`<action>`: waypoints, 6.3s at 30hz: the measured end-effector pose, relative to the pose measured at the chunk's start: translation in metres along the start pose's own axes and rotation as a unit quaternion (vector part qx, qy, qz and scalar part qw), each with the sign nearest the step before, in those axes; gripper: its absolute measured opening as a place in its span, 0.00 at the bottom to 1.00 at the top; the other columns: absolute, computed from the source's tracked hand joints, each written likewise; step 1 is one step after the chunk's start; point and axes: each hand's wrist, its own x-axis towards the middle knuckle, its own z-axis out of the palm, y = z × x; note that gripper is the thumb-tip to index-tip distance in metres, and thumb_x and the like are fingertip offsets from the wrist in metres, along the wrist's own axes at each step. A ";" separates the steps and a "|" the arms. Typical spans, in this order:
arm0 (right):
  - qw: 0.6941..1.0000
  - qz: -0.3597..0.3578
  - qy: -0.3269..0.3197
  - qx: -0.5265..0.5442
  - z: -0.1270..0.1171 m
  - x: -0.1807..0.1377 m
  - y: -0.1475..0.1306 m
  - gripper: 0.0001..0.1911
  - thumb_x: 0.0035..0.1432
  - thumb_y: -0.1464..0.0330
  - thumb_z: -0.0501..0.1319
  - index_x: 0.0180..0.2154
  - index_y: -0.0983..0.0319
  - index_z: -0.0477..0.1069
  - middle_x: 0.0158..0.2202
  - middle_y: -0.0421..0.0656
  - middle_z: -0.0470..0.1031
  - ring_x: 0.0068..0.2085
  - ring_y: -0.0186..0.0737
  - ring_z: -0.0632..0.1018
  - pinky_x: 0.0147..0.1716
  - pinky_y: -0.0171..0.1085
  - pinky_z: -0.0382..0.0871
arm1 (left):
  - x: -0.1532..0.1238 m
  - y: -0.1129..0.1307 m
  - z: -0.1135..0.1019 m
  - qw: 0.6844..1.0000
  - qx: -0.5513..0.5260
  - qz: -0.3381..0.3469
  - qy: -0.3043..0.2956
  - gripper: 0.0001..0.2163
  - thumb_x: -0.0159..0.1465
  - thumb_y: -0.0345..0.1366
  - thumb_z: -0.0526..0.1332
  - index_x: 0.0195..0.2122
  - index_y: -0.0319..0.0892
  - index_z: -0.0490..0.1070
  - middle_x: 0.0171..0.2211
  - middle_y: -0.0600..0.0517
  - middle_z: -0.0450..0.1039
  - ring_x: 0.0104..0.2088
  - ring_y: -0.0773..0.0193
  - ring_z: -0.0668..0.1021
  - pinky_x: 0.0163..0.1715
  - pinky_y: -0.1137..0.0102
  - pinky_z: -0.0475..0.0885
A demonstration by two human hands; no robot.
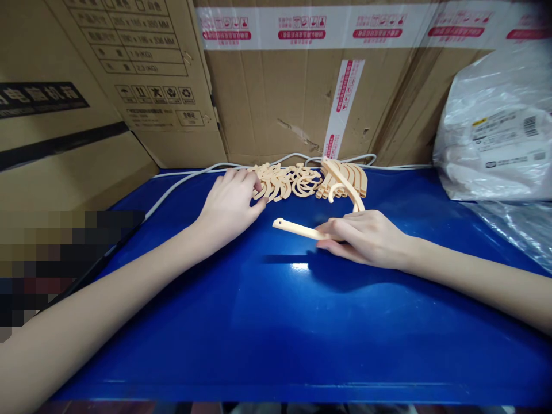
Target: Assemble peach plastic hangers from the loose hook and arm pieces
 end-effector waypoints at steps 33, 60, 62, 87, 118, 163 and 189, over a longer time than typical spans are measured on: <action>0.993 -0.053 0.025 -0.106 -0.002 0.006 -0.001 0.12 0.66 0.65 0.54 0.43 0.66 0.70 0.25 0.38 0.74 0.25 0.31 0.70 0.25 0.35 0.58 | 0.003 -0.004 0.014 0.977 -0.175 -0.027 0.116 0.08 0.66 0.36 0.51 0.31 0.42 0.63 0.43 0.46 0.72 0.47 0.57 0.72 0.52 0.61 0.64; 0.996 0.024 -0.056 -0.069 0.002 0.008 0.003 0.16 0.69 0.66 0.47 0.43 0.65 0.72 0.31 0.42 0.76 0.32 0.36 0.73 0.35 0.38 0.57 | -0.013 0.020 -0.002 0.963 -0.213 0.158 0.049 0.15 0.69 0.36 0.43 0.32 0.41 0.66 0.31 0.50 0.70 0.36 0.62 0.72 0.38 0.66 0.67; 0.996 0.031 -0.061 -0.059 0.002 0.008 0.003 0.16 0.69 0.66 0.47 0.42 0.65 0.72 0.32 0.43 0.76 0.32 0.36 0.73 0.36 0.38 0.57 | -0.012 0.019 0.000 0.975 -0.152 0.159 0.035 0.16 0.69 0.36 0.44 0.30 0.41 0.67 0.30 0.50 0.70 0.36 0.60 0.72 0.38 0.65 0.66; 0.958 0.248 -0.133 0.060 0.006 0.002 0.007 0.14 0.67 0.61 0.50 0.41 0.63 0.70 0.34 0.43 0.76 0.33 0.38 0.76 0.30 0.34 0.61 | -0.006 0.001 -0.026 0.903 -0.247 0.186 -0.299 0.15 0.53 0.46 0.68 0.38 0.46 0.69 0.38 0.55 0.72 0.37 0.63 0.73 0.36 0.72 0.67; 0.977 0.187 -0.104 -0.017 0.009 0.001 0.008 0.16 0.67 0.64 0.50 0.51 0.62 0.69 0.38 0.43 0.76 0.38 0.42 0.77 0.37 0.39 0.65 | -0.017 0.020 -0.005 0.988 0.024 0.148 -0.048 0.12 0.71 0.39 0.45 0.44 0.41 0.64 0.29 0.52 0.74 0.26 0.63 0.75 0.21 0.72 0.55; 0.980 0.176 -0.089 0.018 0.008 0.002 0.009 0.16 0.67 0.65 0.51 0.52 0.61 0.70 0.37 0.44 0.76 0.37 0.39 0.76 0.38 0.37 0.63 | -0.018 0.022 -0.006 0.984 0.032 0.151 -0.085 0.16 0.71 0.41 0.41 0.41 0.41 0.66 0.32 0.50 0.75 0.30 0.61 0.76 0.22 0.71 0.57; 0.986 0.153 -0.064 0.024 0.005 0.003 0.008 0.15 0.67 0.65 0.51 0.47 0.63 0.72 0.35 0.44 0.77 0.34 0.38 0.75 0.35 0.38 0.62 | -0.016 0.023 -0.004 0.973 0.071 0.182 -0.125 0.17 0.70 0.46 0.46 0.39 0.38 0.66 0.26 0.51 0.74 0.25 0.63 0.77 0.20 0.72 0.55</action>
